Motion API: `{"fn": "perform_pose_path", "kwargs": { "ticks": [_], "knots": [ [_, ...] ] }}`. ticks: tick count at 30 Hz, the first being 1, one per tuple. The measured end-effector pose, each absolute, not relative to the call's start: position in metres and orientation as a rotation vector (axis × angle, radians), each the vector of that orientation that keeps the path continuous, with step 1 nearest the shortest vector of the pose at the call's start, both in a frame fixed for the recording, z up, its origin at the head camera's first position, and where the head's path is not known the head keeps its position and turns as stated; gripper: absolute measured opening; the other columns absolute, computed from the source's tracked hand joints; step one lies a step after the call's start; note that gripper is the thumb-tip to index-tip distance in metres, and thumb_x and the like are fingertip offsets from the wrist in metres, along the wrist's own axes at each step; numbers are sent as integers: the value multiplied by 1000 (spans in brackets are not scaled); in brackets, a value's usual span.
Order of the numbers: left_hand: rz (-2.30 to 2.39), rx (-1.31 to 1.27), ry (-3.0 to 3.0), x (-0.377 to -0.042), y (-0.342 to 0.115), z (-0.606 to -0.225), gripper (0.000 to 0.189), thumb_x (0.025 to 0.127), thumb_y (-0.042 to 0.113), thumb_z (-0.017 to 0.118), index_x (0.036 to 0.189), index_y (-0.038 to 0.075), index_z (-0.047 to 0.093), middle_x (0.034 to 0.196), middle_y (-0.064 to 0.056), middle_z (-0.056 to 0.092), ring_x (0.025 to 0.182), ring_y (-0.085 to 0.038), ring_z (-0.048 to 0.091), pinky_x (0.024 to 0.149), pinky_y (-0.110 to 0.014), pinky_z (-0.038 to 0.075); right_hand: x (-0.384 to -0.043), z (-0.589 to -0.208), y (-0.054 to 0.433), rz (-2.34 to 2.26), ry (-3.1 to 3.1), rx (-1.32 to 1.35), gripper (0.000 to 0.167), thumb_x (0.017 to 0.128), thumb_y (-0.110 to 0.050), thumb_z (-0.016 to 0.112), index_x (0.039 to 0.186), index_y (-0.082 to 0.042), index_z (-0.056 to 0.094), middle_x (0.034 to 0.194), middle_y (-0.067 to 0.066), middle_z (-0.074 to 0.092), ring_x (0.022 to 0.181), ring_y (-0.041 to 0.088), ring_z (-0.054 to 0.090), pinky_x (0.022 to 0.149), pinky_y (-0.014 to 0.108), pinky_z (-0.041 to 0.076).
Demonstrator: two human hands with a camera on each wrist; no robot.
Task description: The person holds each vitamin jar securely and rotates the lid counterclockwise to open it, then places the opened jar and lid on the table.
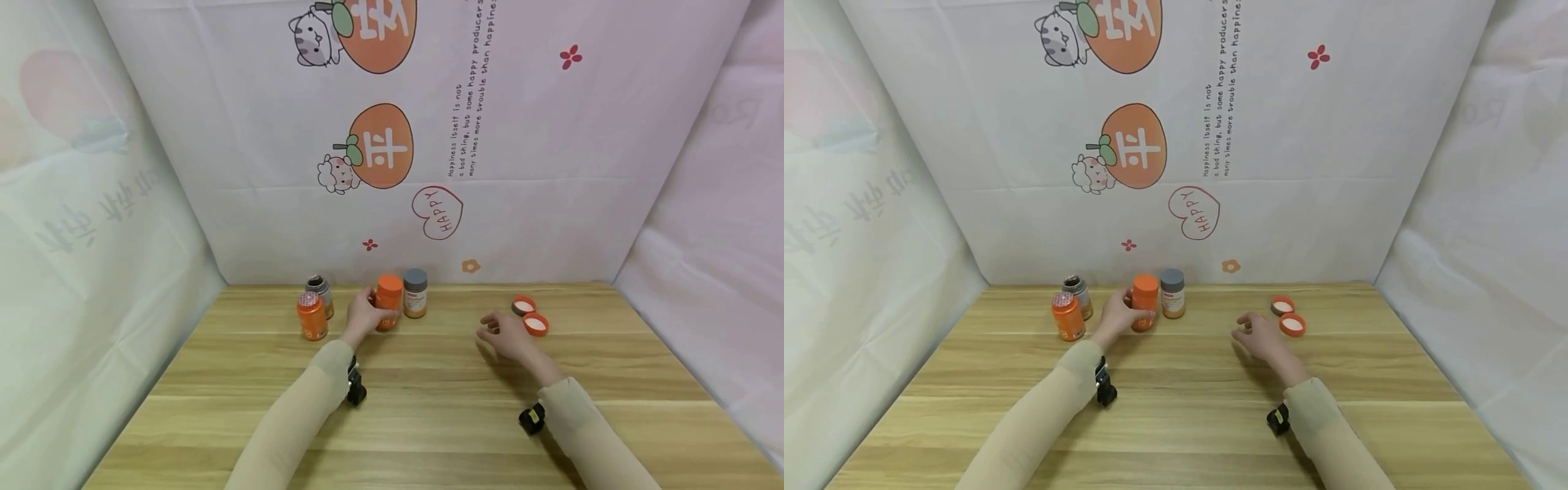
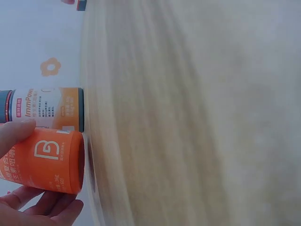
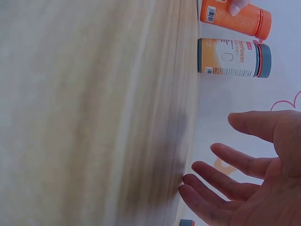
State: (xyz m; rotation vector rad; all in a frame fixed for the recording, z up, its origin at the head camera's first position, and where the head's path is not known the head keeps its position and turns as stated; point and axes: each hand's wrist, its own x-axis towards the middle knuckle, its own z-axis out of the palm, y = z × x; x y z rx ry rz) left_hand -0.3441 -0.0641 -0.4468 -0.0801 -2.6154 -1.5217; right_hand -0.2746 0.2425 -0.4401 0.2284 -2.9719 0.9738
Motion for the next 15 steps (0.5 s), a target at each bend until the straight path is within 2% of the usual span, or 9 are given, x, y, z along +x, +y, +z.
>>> {"fn": "perform_pose_path", "kwargs": {
  "ticks": [15],
  "knots": [
    [-1525,-110,-2568,-328,-71,-448,44,62,21,88,85,11,51,90,-6,62,81,-20,56,72,-36,47,-271,-441,236,948,-2944,268,39,93,-22,59,120,5,57,117,28,59,106,41,59,87,49,49]
  ]
}}
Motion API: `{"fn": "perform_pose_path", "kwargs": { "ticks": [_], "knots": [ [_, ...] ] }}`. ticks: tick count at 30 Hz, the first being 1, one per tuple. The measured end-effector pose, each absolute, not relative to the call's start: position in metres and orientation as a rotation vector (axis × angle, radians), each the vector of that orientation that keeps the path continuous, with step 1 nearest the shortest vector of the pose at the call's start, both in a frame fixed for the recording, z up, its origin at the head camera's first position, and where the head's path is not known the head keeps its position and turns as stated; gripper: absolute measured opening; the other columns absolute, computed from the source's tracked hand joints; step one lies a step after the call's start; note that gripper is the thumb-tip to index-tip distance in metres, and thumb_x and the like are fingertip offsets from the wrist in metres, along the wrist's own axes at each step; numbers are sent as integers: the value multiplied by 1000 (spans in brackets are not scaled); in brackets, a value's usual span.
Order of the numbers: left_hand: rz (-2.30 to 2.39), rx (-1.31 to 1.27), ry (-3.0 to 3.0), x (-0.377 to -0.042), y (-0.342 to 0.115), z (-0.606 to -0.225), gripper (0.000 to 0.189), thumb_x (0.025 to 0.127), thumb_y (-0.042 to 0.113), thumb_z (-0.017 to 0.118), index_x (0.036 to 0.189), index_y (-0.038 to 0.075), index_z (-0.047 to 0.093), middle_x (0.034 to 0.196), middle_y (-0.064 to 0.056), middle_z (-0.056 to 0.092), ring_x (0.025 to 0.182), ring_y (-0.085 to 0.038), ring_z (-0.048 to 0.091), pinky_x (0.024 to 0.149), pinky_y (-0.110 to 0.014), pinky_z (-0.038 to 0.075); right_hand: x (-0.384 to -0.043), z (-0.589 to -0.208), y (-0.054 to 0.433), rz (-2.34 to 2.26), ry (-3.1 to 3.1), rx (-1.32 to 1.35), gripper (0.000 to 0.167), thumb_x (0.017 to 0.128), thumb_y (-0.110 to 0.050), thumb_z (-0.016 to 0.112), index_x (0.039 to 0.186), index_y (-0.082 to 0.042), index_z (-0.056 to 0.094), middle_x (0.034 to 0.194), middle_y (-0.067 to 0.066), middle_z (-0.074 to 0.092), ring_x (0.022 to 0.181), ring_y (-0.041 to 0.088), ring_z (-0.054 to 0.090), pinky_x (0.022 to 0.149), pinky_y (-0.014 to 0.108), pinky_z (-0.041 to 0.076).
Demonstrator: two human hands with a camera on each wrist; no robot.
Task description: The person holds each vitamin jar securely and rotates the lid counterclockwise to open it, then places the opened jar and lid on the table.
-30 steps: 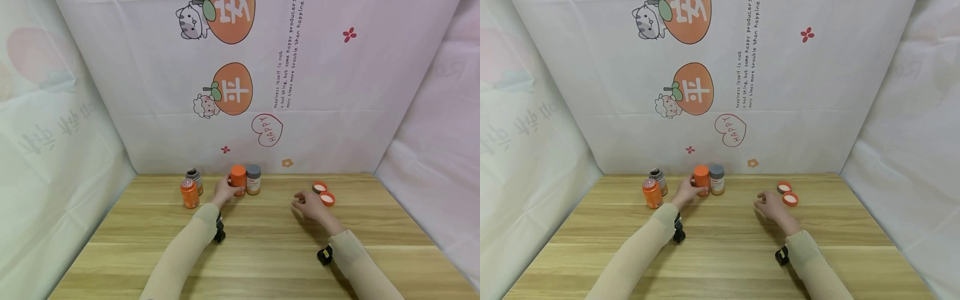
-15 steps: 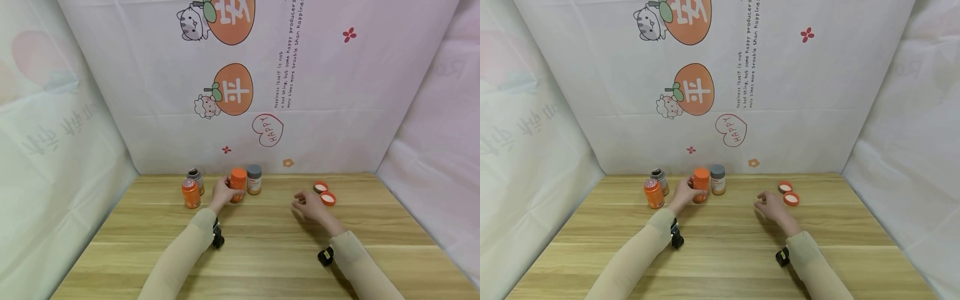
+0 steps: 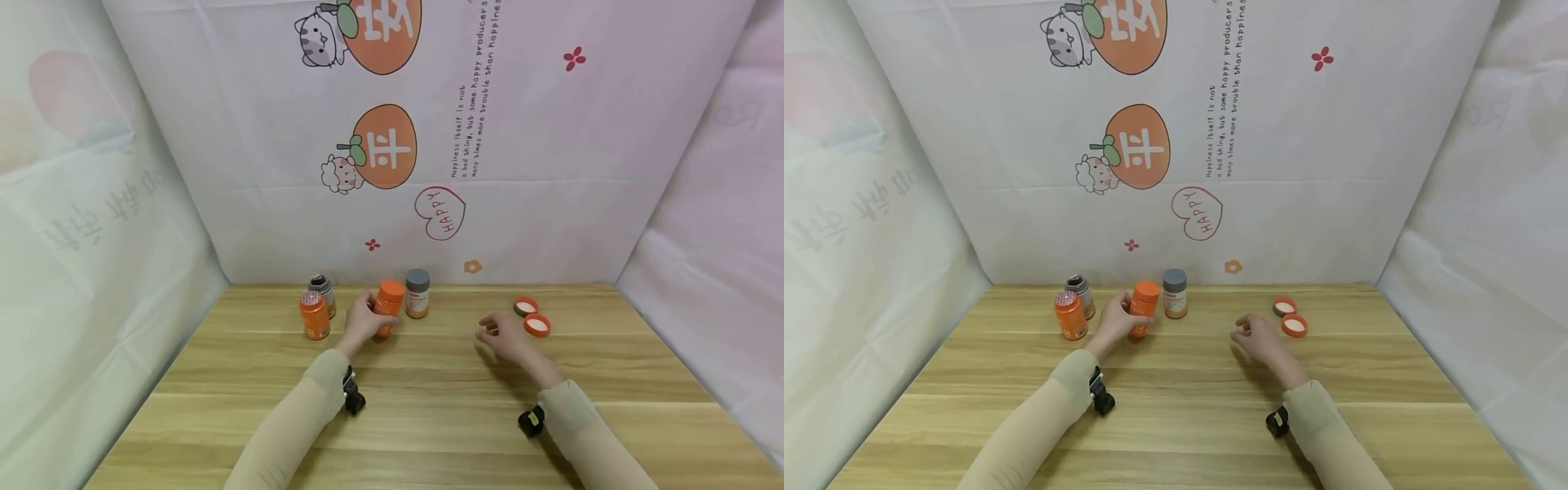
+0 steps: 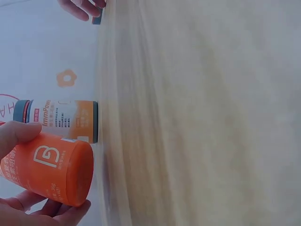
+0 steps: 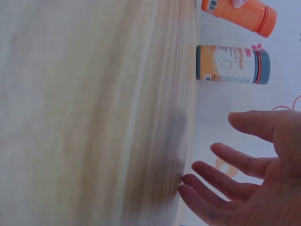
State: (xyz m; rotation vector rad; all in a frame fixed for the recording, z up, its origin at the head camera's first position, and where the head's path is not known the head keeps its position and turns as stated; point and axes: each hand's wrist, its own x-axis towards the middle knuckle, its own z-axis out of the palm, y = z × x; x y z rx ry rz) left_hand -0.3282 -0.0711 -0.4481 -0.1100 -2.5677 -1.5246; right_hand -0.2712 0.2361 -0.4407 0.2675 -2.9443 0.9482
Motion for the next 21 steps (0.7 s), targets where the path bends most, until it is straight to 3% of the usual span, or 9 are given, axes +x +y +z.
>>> {"fn": "perform_pose_path", "kwargs": {
  "ticks": [21],
  "knots": [
    [-1564,-173,-2593,-300,-71,-440,44,69,20,83,101,11,55,100,-6,61,92,-22,58,85,-42,48,-266,-439,229,969,-2959,291,41,94,-28,58,123,1,56,120,24,59,107,38,59,88,48,49]
  ]
}}
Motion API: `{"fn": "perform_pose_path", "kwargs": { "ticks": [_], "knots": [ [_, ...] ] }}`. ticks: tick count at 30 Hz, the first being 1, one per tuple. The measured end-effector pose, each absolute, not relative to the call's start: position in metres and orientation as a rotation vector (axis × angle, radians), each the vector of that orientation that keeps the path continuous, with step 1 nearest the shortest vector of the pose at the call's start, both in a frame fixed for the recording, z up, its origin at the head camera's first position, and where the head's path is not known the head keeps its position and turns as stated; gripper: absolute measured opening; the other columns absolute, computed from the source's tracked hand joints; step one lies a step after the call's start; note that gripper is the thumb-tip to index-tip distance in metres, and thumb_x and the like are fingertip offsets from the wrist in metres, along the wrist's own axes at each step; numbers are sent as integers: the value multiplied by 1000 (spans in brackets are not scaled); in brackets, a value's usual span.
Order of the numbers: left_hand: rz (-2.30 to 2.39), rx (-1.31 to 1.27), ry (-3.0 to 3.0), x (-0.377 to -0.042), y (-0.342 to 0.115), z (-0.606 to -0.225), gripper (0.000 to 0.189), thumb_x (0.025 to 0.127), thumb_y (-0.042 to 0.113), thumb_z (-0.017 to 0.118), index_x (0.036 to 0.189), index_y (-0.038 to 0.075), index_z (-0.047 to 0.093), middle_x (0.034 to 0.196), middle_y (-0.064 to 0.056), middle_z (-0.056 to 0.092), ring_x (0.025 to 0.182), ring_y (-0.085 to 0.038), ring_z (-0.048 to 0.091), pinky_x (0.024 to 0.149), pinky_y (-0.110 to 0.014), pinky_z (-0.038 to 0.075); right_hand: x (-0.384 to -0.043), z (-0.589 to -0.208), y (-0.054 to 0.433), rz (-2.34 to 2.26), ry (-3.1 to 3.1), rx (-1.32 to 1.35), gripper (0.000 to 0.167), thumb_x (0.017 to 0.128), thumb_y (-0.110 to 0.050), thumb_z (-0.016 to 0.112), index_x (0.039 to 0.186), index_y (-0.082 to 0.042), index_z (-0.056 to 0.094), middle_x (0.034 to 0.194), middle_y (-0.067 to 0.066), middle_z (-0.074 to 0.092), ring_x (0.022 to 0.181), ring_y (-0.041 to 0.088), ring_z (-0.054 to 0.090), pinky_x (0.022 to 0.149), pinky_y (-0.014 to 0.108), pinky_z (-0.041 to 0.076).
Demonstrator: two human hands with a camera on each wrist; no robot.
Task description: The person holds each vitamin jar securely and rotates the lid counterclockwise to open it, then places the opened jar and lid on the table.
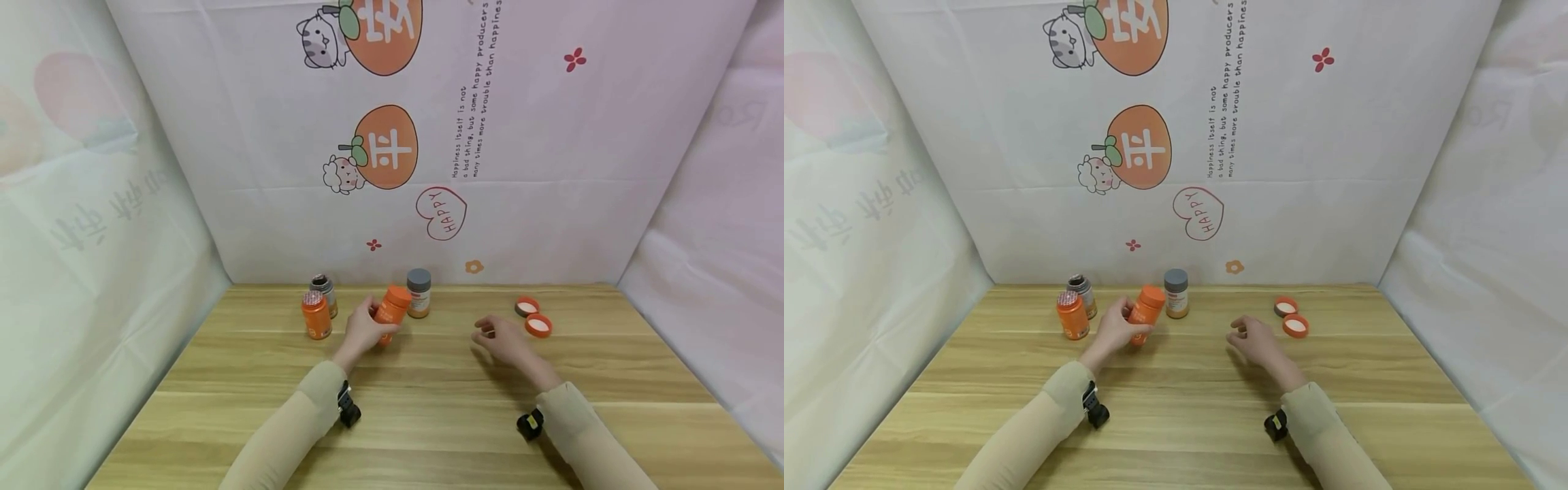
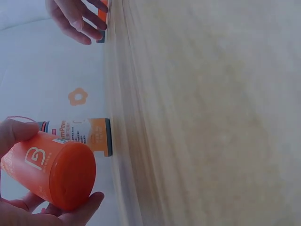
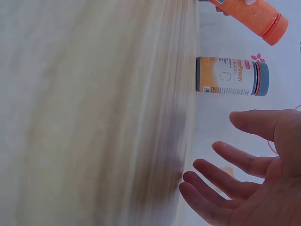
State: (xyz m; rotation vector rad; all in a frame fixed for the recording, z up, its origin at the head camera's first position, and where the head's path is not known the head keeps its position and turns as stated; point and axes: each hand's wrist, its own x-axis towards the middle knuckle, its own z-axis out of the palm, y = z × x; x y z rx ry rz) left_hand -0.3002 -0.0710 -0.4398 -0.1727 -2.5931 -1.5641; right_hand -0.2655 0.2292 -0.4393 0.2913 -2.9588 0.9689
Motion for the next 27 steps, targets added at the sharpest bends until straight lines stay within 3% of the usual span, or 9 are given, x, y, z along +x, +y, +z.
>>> {"fn": "perform_pose_path", "kwargs": {
  "ticks": [10,27],
  "knots": [
    [-1540,-261,-2576,-289,-70,-437,41,67,17,83,97,8,55,97,-7,63,88,-20,59,79,-38,50,-264,-440,220,1002,-2889,317,34,93,-20,59,119,2,58,118,24,61,105,39,60,88,48,49],
    [-1546,-290,-2667,-272,-65,-434,46,64,20,85,97,10,55,92,-8,66,84,-18,61,73,-34,51,-258,-437,206,1067,-2898,333,38,93,-27,59,121,-1,58,120,20,61,107,35,60,89,47,49]
  ]
}}
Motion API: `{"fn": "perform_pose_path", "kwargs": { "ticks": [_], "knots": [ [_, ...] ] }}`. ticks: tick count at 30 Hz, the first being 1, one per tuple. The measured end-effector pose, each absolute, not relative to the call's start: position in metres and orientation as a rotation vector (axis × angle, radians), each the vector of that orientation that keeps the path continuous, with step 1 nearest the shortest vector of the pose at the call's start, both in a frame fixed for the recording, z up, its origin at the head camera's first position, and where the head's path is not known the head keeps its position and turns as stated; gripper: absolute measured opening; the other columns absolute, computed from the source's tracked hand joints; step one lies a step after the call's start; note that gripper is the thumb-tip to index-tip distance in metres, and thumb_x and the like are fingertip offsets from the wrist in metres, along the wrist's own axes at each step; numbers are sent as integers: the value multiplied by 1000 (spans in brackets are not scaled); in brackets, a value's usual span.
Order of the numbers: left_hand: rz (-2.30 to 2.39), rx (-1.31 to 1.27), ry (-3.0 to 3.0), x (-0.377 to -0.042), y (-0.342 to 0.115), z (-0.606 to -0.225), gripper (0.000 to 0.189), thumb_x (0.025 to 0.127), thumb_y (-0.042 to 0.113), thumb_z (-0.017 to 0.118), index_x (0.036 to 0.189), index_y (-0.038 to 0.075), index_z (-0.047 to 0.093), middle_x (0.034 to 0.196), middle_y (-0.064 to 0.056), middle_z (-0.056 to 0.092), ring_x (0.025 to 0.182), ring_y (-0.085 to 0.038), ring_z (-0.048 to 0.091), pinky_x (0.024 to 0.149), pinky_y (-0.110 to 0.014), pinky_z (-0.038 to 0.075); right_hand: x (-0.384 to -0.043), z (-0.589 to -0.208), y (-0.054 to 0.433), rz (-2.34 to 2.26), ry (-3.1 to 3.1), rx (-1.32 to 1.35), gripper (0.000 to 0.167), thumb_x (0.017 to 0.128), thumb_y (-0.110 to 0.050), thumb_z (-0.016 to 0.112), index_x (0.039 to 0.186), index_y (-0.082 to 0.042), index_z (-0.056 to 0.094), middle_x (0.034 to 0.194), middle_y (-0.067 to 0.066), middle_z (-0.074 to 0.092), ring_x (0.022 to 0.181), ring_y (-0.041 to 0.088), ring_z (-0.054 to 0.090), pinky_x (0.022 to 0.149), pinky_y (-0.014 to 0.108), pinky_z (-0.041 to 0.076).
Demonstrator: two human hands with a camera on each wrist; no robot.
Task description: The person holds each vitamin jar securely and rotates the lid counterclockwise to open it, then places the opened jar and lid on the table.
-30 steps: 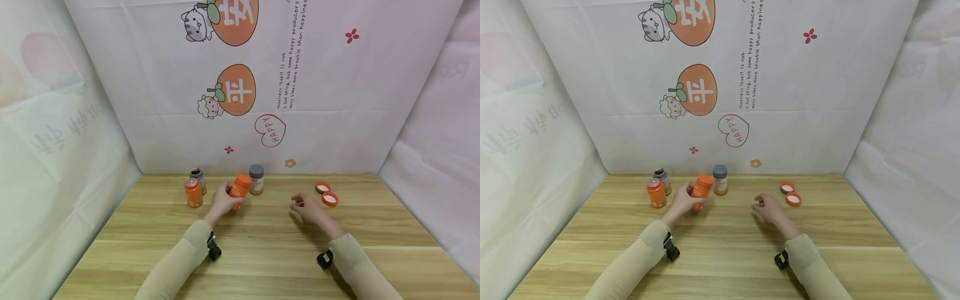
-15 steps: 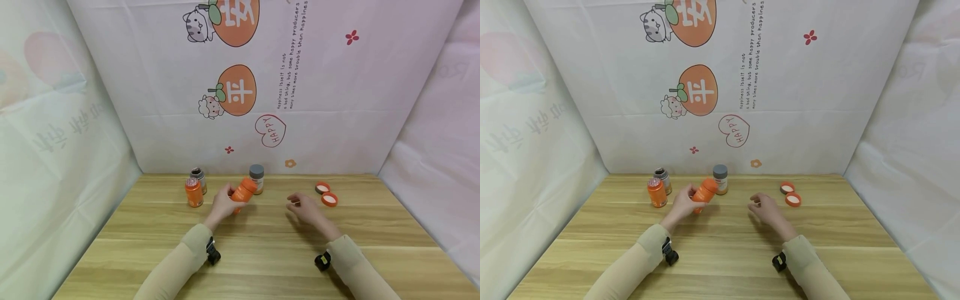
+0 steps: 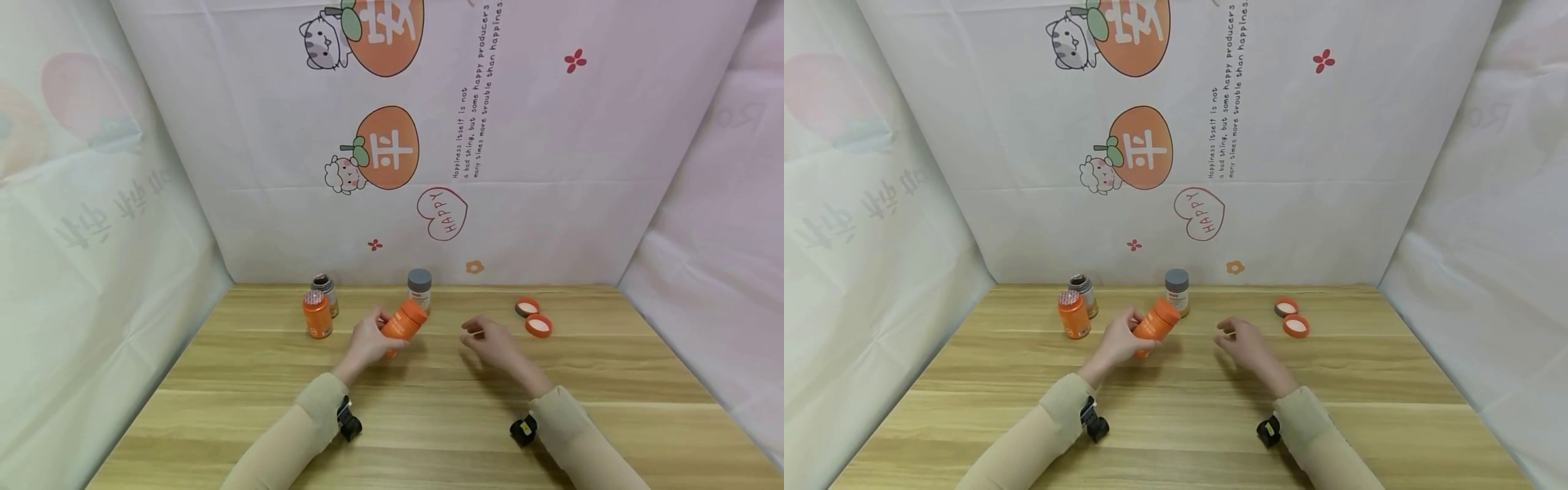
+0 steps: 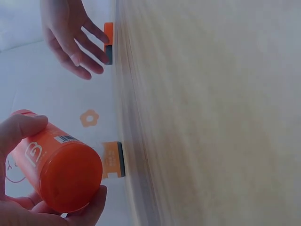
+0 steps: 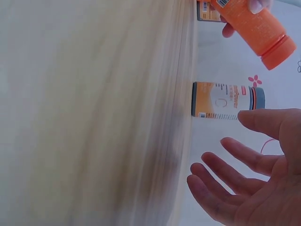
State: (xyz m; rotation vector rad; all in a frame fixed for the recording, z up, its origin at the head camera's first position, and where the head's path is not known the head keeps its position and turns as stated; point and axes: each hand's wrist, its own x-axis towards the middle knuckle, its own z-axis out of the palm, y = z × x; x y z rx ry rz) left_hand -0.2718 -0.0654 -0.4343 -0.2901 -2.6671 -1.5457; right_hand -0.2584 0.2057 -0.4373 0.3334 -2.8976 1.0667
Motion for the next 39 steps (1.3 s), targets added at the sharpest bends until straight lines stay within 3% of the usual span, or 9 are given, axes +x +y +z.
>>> {"fn": "perform_pose_path", "kwargs": {
  "ticks": [12,20,26,39],
  "knots": [
    [-1525,-330,-2703,-262,-61,-435,52,65,22,85,109,6,63,100,-8,68,87,-18,62,77,-36,52,-253,-436,192,1071,-2836,401,37,93,-24,60,123,-2,58,119,19,62,107,35,61,90,47,49],
    [-1459,-382,-2735,-258,-58,-436,47,64,20,85,106,6,68,94,-5,69,80,-14,60,71,-32,50,-248,-434,181,1110,-2792,480,39,94,-27,59,124,-2,57,120,19,62,106,35,61,90,47,49],
    [-1515,-379,-2746,-253,-53,-434,51,63,19,85,109,5,68,98,-6,69,83,-16,60,76,-33,51,-245,-431,174,1132,-2764,494,36,94,-25,58,123,-3,57,118,18,63,105,33,62,90,48,49],
    [-1505,-385,-2798,-245,-43,-432,49,61,20,87,105,8,67,93,-2,67,80,-15,58,73,-33,49,-238,-420,168,1180,-2743,453,38,97,-32,52,124,-5,58,116,12,64,105,31,61,89,48,49]
  ]
}}
